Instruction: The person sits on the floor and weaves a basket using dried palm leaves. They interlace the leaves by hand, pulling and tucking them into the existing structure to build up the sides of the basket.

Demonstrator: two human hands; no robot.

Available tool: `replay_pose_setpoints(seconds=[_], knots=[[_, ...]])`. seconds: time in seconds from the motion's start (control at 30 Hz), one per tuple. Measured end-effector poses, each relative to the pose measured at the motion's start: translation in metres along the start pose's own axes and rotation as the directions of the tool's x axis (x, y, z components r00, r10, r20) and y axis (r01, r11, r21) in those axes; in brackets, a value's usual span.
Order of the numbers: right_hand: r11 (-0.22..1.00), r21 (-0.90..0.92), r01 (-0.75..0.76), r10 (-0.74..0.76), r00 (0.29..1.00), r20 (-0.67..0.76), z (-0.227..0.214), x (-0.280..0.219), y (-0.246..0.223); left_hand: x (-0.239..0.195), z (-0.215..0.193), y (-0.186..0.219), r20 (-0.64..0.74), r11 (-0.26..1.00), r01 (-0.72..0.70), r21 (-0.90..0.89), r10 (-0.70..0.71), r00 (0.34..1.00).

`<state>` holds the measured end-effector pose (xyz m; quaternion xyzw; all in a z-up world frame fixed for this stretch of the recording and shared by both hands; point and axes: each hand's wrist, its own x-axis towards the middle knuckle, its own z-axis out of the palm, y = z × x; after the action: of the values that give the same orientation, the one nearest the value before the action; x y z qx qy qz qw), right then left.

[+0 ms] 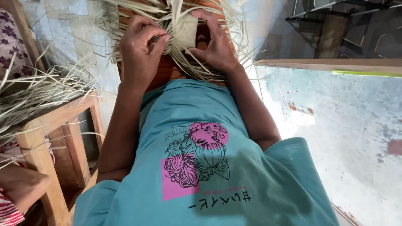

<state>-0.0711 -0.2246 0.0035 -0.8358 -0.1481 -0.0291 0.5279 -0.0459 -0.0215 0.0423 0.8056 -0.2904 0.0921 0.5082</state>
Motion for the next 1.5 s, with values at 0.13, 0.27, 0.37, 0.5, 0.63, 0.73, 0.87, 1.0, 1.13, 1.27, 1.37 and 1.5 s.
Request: replay_pose_setpoints(seconds=[0.13, 0.27, 0.37, 0.5, 0.63, 0.73, 0.87, 1.0, 1.13, 1.27, 1.37, 1.5], knots=[[1.000, -0.017, -0.026, 0.025, 0.999, -0.019, 0.004, 0.004, 0.009, 0.000, -0.001, -0.004, -0.073, 0.997, 0.033, 0.071, -0.028, 0.997], [0.998, -0.061, -0.008, 0.008, 1.000, -0.008, 0.006, -0.001, 0.012, -0.003, 0.000, 0.000, -0.016, 0.992, 0.129, 0.000, -0.129, 0.991], [0.989, -0.150, -0.004, 0.007, 1.000, 0.019, 0.008, -0.003, 0.007, -0.008, 0.007, -0.011, 0.013, 0.987, 0.127, 0.103, -0.129, 0.992], [0.975, -0.217, 0.044, -0.038, 0.999, 0.033, 0.007, -0.005, 0.004, -0.009, 0.005, -0.011, 0.030, 0.985, 0.153, 0.080, -0.156, 0.987], [0.956, -0.287, 0.064, -0.050, 0.997, 0.056, 0.005, -0.007, 0.001, -0.009, 0.004, -0.010, 0.053, 0.984, 0.152, 0.088, -0.157, 0.986], [0.935, -0.354, 0.035, -0.011, 0.998, 0.069, 0.004, -0.008, -0.001, -0.011, 0.003, -0.013, 0.119, 0.979, 0.172, 0.105, -0.185, 0.976], [0.902, -0.432, 0.002, 0.035, 0.996, 0.078, 0.002, -0.008, -0.006, -0.012, 0.002, -0.016, 0.212, 0.980, 0.163, 0.114, -0.184, 0.960], [0.885, -0.464, 0.043, -0.009, 0.997, 0.076, 0.000, -0.008, -0.012, -0.007, 0.004, -0.013, 0.246, 0.981, 0.193, 0.026, -0.193, 0.950], [0.892, -0.448, -0.065, 0.128, 0.985, 0.113, -0.014, -0.005, -0.042, -0.007, 0.005, -0.015, 0.309, 0.975, 0.222, 0.013, -0.215, 0.926], [0.977, -0.211, 0.021, -0.010, 0.999, 0.053, -0.020, 0.003, -0.093, -0.013, 0.005, -0.019, 0.303, 0.976, 0.216, 0.007, -0.208, 0.930], [0.934, -0.346, 0.088, -0.029, 0.985, 0.173, -0.004, 0.001, -0.095, -0.014, 0.004, -0.012, 0.265, 0.963, 0.271, 0.006, -0.263, 0.928], [0.771, -0.630, -0.090, 0.238, 0.959, 0.155, 0.017, -0.003, -0.071, -0.018, 0.004, -0.009, 0.237, 0.935, 0.352, -0.048, -0.331, 0.913]])
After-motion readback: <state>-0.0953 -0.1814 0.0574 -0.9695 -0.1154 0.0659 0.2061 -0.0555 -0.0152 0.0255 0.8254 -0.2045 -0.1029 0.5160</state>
